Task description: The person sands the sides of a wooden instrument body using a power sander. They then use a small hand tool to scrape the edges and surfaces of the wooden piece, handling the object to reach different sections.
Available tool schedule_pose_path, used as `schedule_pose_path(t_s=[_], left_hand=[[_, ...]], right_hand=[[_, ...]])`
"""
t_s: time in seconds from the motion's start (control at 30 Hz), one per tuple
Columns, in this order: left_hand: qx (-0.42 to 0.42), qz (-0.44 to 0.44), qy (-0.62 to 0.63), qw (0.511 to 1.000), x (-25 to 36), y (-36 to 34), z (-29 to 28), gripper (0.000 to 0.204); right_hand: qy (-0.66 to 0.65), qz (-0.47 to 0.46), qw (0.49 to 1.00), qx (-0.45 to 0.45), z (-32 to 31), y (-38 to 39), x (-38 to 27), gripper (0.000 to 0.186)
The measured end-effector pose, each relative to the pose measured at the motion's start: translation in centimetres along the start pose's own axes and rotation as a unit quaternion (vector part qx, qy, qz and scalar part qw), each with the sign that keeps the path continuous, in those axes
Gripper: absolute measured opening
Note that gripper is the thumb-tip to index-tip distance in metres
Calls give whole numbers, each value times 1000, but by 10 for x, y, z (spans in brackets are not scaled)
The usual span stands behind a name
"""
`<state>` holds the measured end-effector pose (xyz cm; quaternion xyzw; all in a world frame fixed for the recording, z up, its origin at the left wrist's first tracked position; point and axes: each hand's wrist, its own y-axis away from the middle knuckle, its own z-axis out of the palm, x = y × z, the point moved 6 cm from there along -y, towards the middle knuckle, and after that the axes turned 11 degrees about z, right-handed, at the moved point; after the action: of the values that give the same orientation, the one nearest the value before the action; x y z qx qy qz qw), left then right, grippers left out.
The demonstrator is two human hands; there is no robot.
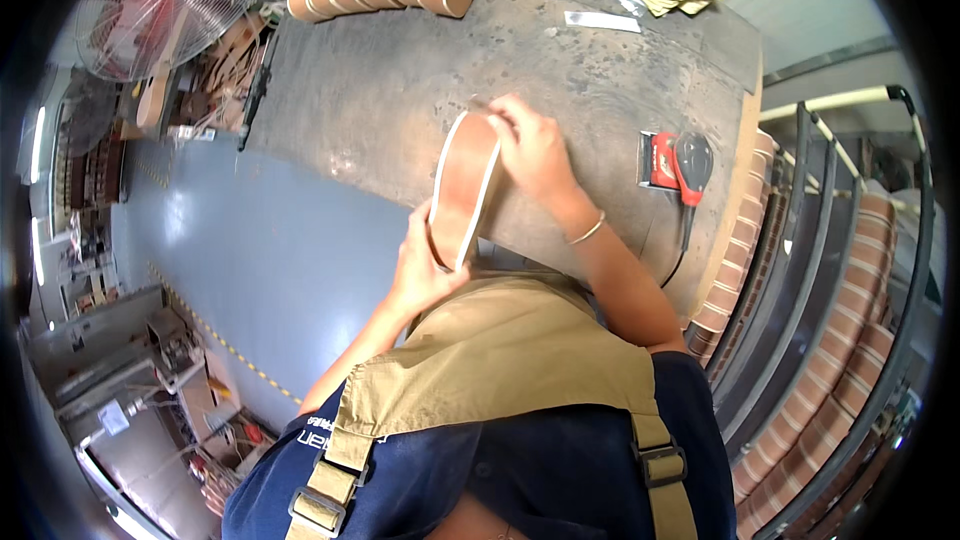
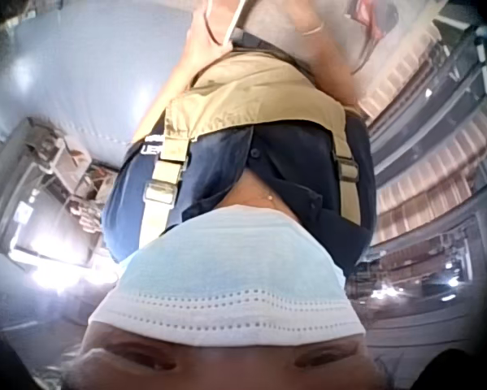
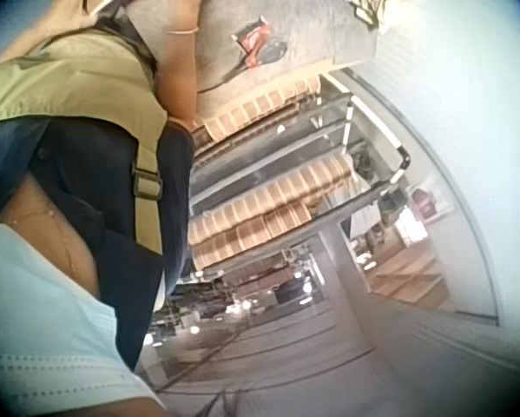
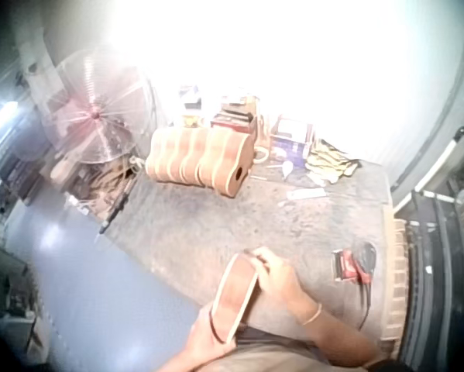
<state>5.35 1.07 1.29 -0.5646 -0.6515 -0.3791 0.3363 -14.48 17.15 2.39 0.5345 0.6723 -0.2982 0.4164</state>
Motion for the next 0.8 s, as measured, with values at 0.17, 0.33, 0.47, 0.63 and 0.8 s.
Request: schedule_pose_path(t_s=[0.17, 0.33, 0.47, 0.63, 0.8], left_hand=[[-113, 23, 101, 988, -25, 3, 5, 119], [-223, 64, 78, 970, -64, 2, 5, 117], [-247, 115, 80, 959, -85, 9, 14, 123], [-262, 119, 74, 955, -66, -16, 0, 129], [-168, 354, 6, 920, 11, -52, -29, 120]], right_hand=[[117, -141, 975, 126, 25, 57, -40, 12], [145, -214, 951, 170, 41, 132, -40, 23], [169, -223, 940, 193, 46, 167, -46, 31], [104, -61, 968, 222, 34, 163, -33, 20], [-52, 86, 960, 262, -1, 123, -1, 15]])
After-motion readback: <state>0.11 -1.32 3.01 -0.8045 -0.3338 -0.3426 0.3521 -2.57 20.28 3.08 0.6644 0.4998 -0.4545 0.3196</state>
